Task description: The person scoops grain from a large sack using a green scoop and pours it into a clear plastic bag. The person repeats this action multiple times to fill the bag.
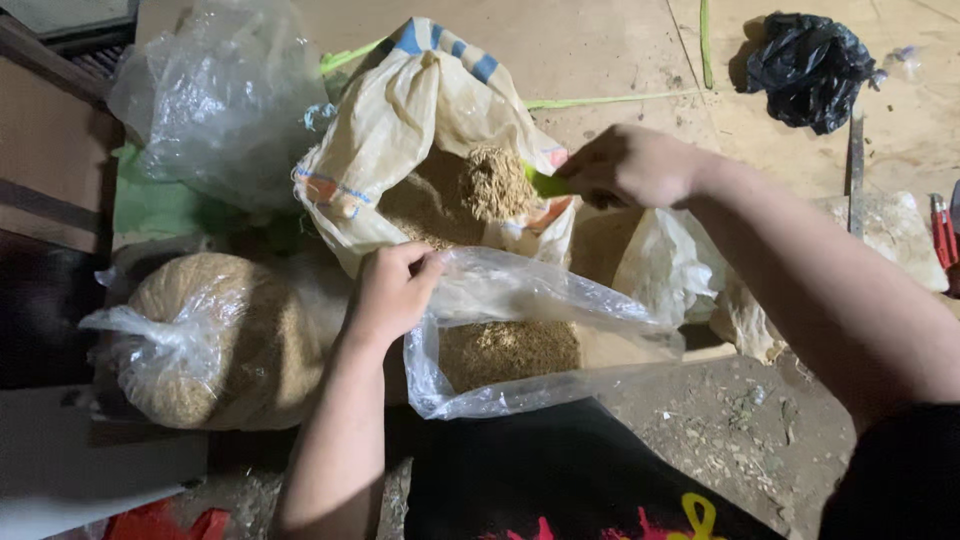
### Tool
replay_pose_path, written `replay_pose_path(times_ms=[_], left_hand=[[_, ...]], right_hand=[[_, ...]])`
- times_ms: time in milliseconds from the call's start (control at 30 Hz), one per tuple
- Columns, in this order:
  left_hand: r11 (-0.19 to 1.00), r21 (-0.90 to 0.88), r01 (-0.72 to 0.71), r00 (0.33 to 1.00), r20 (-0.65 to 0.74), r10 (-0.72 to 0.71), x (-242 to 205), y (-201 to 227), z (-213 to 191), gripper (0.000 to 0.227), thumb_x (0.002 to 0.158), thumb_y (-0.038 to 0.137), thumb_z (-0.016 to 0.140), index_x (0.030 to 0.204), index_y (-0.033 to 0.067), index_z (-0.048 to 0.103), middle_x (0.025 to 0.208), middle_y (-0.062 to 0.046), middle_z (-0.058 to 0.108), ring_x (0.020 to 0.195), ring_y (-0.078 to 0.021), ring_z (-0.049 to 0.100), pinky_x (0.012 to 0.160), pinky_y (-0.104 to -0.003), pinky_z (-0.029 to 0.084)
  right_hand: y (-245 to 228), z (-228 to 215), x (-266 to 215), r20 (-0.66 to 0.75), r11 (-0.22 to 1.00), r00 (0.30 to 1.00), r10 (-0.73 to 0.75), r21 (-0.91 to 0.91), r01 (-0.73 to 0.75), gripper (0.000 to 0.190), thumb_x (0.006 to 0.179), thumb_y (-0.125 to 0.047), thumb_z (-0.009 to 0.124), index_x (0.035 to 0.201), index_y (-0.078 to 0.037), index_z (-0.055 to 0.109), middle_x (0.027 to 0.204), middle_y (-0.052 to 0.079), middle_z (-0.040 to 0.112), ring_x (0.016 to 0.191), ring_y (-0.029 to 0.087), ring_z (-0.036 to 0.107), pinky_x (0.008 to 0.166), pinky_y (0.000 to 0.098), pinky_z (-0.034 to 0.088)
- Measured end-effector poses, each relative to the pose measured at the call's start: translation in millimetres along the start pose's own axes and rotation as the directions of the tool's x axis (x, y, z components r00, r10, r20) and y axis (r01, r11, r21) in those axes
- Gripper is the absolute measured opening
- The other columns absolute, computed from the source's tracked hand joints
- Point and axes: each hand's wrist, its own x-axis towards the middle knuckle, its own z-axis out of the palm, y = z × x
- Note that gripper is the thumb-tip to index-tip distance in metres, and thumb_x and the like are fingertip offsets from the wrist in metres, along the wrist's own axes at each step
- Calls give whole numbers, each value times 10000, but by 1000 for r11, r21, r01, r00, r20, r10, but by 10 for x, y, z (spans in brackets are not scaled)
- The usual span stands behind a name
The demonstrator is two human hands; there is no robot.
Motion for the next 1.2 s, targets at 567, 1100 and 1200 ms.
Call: replay_pose_path(times_ms=[567,1100,1200], left_hand=[[952,-281,-124,986,-143,86,-549,-90,14,514,913,204,763,1351,52,542,1060,-48,624,962,-172,605,839,-324,539],[792,118,599,794,-215,-569,-1508,-20,213,329,963,350,667,1099,69,772,908,-146,755,799,-226,706,716,-371,531],[834,128,536,809,-361,-464,-1498,-118,214,297,967,323,668,1083,68,767,891,-157,736,779,-261,699,702,-394,527]], right_hand=[[350,727,-1247,-322,830,766,-557,-198,521,249,893,-174,782,1126,-102,733,1129,82,713,785,148,712,633,275,603],[1296,1484,-1204,-321,839,941,-109,477,260,285,882,-131,727,1138,-7,706,906,47,734,752,121,666,684,269,553],[1143,1313,-1110,-453,844,889,-63,451,289,128,962,-91,675,1049,-16,733,792,23,704,641,104,608,586,260,486]])
